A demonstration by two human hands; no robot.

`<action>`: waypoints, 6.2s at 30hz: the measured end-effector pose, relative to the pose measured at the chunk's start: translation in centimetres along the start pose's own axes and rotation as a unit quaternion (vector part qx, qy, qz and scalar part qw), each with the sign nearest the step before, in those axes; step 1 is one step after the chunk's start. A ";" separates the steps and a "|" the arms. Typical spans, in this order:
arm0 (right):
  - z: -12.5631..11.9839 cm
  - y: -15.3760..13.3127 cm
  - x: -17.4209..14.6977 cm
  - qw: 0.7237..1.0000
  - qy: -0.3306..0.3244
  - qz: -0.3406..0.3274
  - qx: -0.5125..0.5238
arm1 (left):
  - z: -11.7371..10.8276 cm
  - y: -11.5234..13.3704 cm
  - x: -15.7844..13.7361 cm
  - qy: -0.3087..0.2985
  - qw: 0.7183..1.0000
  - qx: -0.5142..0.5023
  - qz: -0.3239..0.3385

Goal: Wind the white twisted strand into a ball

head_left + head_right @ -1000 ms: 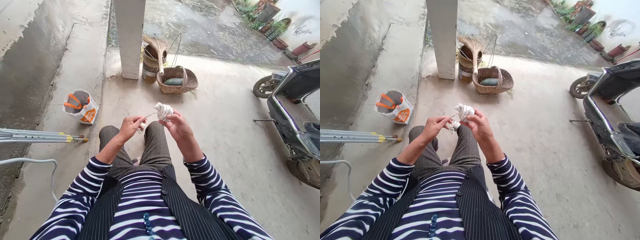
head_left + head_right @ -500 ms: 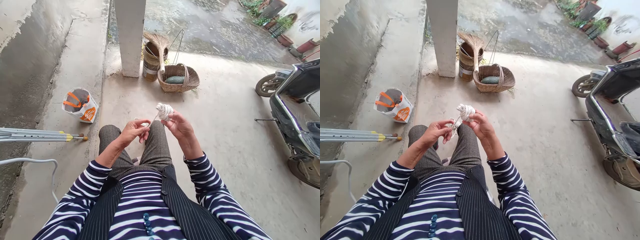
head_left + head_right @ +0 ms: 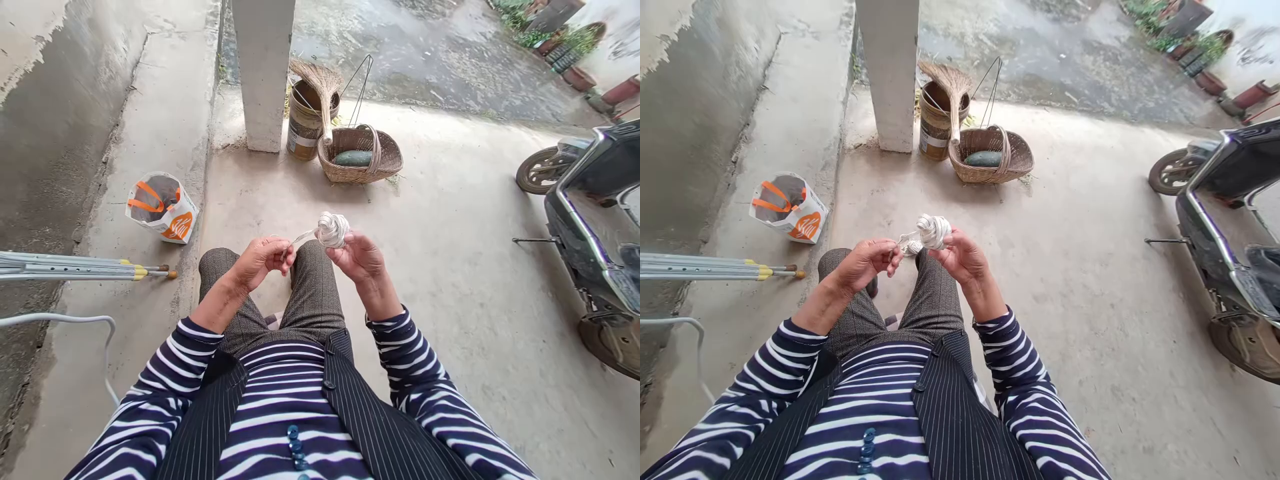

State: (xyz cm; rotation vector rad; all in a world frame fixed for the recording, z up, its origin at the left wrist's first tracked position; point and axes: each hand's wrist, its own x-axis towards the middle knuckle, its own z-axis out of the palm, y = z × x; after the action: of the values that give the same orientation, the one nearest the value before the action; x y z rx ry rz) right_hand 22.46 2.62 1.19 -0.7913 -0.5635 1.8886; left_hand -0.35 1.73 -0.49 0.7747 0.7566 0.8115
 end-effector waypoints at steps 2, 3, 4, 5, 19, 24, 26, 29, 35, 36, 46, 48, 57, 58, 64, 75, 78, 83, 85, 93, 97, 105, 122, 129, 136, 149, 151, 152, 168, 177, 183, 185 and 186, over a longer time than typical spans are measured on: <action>0.1 0.1 0.1 0.999 -0.030 -0.003 -0.015 | -0.2 -0.4 0.2 -0.022 0.999 0.000 -0.046; 0.1 0.1 0.1 0.999 -0.043 -0.002 -0.024 | -0.2 -0.6 0.4 -0.028 0.998 0.006 -0.063; 0.2 0.2 0.2 0.998 -0.054 -0.001 -0.032 | -0.1 -0.7 0.5 -0.030 0.997 0.018 -0.073; 0.2 0.3 0.2 0.997 -0.062 -0.001 -0.039 | -0.1 -0.9 0.7 -0.031 0.996 0.034 -0.075; 0.0 0.4 0.4 0.995 0.020 -0.049 -0.082 | 1.6 -0.6 -1.1 0.000 0.991 0.127 0.040; 0.3 0.4 0.1 0.996 0.008 -0.048 -0.071 | 1.1 -0.2 -0.9 0.017 0.995 0.087 0.038; 0.3 0.4 -0.1 0.996 -0.019 -0.043 -0.074 | 0.6 0.0 -0.7 -0.005 0.999 0.043 0.022; 0.4 0.4 -0.4 0.994 -0.064 -0.039 -0.085 | -0.1 0.2 -0.4 -0.045 0.999 0.026 -0.006; 0.9 0.3 -0.6 0.987 -0.092 -0.041 -0.126 | 0.0 0.0 0.2 -0.086 0.986 0.128 -0.069; 0.9 0.3 -0.6 0.986 -0.085 -0.042 -0.137 | 0.1 0.0 0.2 -0.086 0.984 0.142 -0.069; 1.1 0.1 -0.5 0.975 -0.040 -0.080 -0.205 | -0.3 -0.6 0.7 -0.036 0.975 0.215 0.036; 1.2 0.2 -0.5 0.973 -0.036 -0.081 -0.212 | -0.3 -0.5 0.6 -0.066 0.972 0.224 0.018; 2.0 -0.1 -0.8 0.960 -0.009 -0.125 -0.249 | 0.4 -0.9 -0.2 -0.001 0.957 0.269 0.105; 2.2 -0.1 -0.7 0.959 -0.011 -0.125 -0.254 | 0.6 -1.0 -0.3 0.014 0.950 0.287 0.123; 2.8 0.3 -0.3 0.966 -0.016 -0.126 -0.227 | 0.9 -0.6 -0.5 0.060 0.939 0.295 0.169; 3.1 -0.2 -1.5 0.977 -0.037 -0.115 -0.176 | -0.4 -0.4 0.3 0.080 0.940 0.310 0.122; 3.2 0.2 -1.7 0.977 -0.036 -0.103 -0.185 | -0.5 -0.5 0.8 0.102 0.914 0.376 0.111; 3.8 0.8 -2.1 0.975 -0.052 -0.093 -0.194 | -1.0 0.3 2.6 0.127 0.894 0.414 0.117; 4.0 0.7 -2.2 0.974 -0.059 -0.099 -0.197 | -1.4 0.5 3.4 0.142 0.896 0.405 0.110; 3.8 -0.1 -2.5 0.971 -0.081 -0.115 -0.192 | -2.9 -0.9 5.5 0.181 0.934 0.308 0.035; 3.0 -0.2 -2.8 0.974 -0.076 -0.111 -0.183 | -3.2 -1.1 6.4 0.206 0.952 0.223 0.041; 2.8 -0.8 -3.5 0.957 -0.105 -0.144 -0.229 | -2.9 -0.4 7.6 0.204 0.956 0.210 0.038; 5.0 -2.1 -3.2 0.676 -0.158 -0.407 -0.593 | -2.9 -2.2 6.2 -0.126 0.909 0.340 -0.205; 1.3 -0.3 0.0 0.633 -0.059 -0.468 -0.614 | 0.7 -2.8 0.7 -0.363 0.882 0.188 -0.233; -1.2 2.7 1.1 0.609 -0.136 -0.412 -0.664 | 0.3 0.8 -1.0 -0.252 0.957 0.068 -0.129; -1.6 4.6 -0.4 0.712 -0.142 -0.304 -0.617 | 1.1 0.1 -0.3 -0.029 0.997 -0.033 -0.059; -1.7 4.9 -0.3 0.706 -0.165 -0.330 -0.604 | 0.5 0.0 -0.3 -0.033 0.996 -0.035 -0.071; -1.7 5.0 -0.2 0.704 -0.171 -0.342 -0.599 | 0.1 -0.1 -0.3 -0.037 0.996 -0.037 -0.077; -1.3 4.1 -1.0 0.722 -0.210 -0.274 -0.600 | -3.8 0.8 1.0 -0.026 0.984 0.115 -0.136; -1.3 3.2 -1.7 0.959 -0.061 -0.045 -0.273 | -4.5 2.3 1.7 -0.124 0.943 0.279 -0.134; 0.5 0.1 -3.2 0.968 -0.043 -0.081 -0.233 | -7.1 -0.2 3.4 0.004 0.927 0.366 -0.078; 1.3 -1.1 -3.9 0.967 -0.038 -0.097 -0.234 | -8.6 -1.5 4.3 0.081 0.919 0.382 -0.062; 1.7 -1.5 -4.3 0.966 -0.039 -0.103 -0.235 | -9.2 -1.9 4.7 0.117 0.910 0.394 -0.058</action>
State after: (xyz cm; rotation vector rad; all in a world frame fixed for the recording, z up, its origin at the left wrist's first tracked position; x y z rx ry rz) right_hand 23.53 -0.70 4.57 -0.9203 -1.1268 1.6164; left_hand -5.00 7.51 -7.98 1.3476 1.3700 0.4757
